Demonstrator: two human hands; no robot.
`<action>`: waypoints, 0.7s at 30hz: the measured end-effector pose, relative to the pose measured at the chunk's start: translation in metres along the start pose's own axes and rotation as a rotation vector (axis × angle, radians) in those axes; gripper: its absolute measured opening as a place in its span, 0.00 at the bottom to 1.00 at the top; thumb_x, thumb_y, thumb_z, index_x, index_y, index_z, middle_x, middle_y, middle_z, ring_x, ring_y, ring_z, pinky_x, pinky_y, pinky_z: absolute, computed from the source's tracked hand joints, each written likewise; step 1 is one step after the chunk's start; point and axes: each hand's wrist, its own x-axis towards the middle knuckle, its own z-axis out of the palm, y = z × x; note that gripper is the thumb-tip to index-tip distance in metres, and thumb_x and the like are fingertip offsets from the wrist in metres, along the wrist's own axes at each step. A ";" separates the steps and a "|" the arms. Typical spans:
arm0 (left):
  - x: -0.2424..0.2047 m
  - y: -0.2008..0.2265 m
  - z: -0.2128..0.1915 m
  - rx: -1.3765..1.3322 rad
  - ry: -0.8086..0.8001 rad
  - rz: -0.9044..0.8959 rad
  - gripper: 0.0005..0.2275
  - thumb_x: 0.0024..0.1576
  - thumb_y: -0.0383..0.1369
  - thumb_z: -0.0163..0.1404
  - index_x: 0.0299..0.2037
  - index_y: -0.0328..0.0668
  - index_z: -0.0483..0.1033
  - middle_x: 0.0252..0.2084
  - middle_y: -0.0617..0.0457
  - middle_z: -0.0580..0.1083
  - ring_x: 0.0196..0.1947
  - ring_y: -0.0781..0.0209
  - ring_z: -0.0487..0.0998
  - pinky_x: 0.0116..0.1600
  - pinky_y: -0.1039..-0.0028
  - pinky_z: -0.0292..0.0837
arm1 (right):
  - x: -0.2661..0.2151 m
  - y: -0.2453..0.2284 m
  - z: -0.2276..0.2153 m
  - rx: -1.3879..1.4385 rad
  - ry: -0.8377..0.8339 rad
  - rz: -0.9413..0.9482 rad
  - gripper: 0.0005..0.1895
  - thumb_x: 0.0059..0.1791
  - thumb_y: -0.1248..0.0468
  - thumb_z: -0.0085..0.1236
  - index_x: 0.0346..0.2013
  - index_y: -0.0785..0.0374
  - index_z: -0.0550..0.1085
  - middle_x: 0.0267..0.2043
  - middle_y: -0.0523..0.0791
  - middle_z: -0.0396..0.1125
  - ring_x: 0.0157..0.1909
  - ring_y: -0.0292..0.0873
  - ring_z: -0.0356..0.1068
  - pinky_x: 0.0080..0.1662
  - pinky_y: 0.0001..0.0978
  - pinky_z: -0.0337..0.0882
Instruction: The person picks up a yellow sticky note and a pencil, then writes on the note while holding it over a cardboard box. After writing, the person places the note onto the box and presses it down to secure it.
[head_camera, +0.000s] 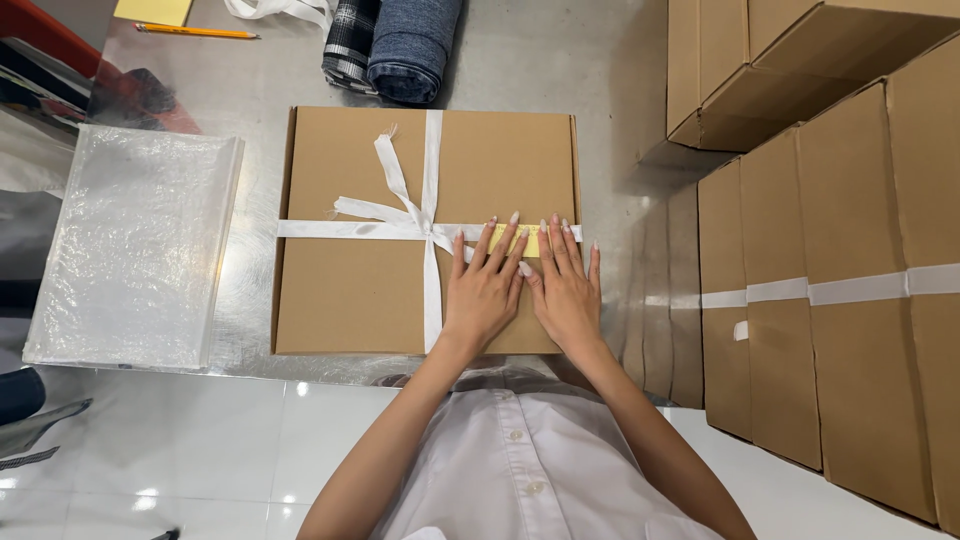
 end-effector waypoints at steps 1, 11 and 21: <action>0.001 0.000 -0.001 -0.009 0.008 0.000 0.23 0.67 0.43 0.31 0.74 0.64 0.55 0.78 0.63 0.50 0.78 0.57 0.46 0.76 0.47 0.32 | 0.001 -0.001 -0.002 0.021 -0.017 0.009 0.33 0.59 0.45 0.33 0.75 0.58 0.54 0.81 0.47 0.39 0.79 0.49 0.41 0.71 0.63 0.35; 0.000 -0.006 0.001 -0.036 -0.039 -0.009 0.23 0.67 0.46 0.28 0.74 0.68 0.54 0.78 0.66 0.49 0.78 0.59 0.46 0.74 0.51 0.37 | 0.011 -0.013 -0.016 0.074 -0.095 0.032 0.33 0.58 0.42 0.32 0.72 0.57 0.59 0.80 0.48 0.42 0.80 0.49 0.40 0.70 0.67 0.32; -0.002 -0.004 -0.007 -0.093 -0.037 -0.028 0.26 0.63 0.40 0.32 0.75 0.59 0.51 0.79 0.59 0.47 0.78 0.57 0.45 0.73 0.53 0.39 | 0.010 -0.020 0.002 0.087 0.123 -0.038 0.30 0.59 0.48 0.37 0.71 0.61 0.60 0.75 0.51 0.54 0.74 0.52 0.55 0.70 0.63 0.40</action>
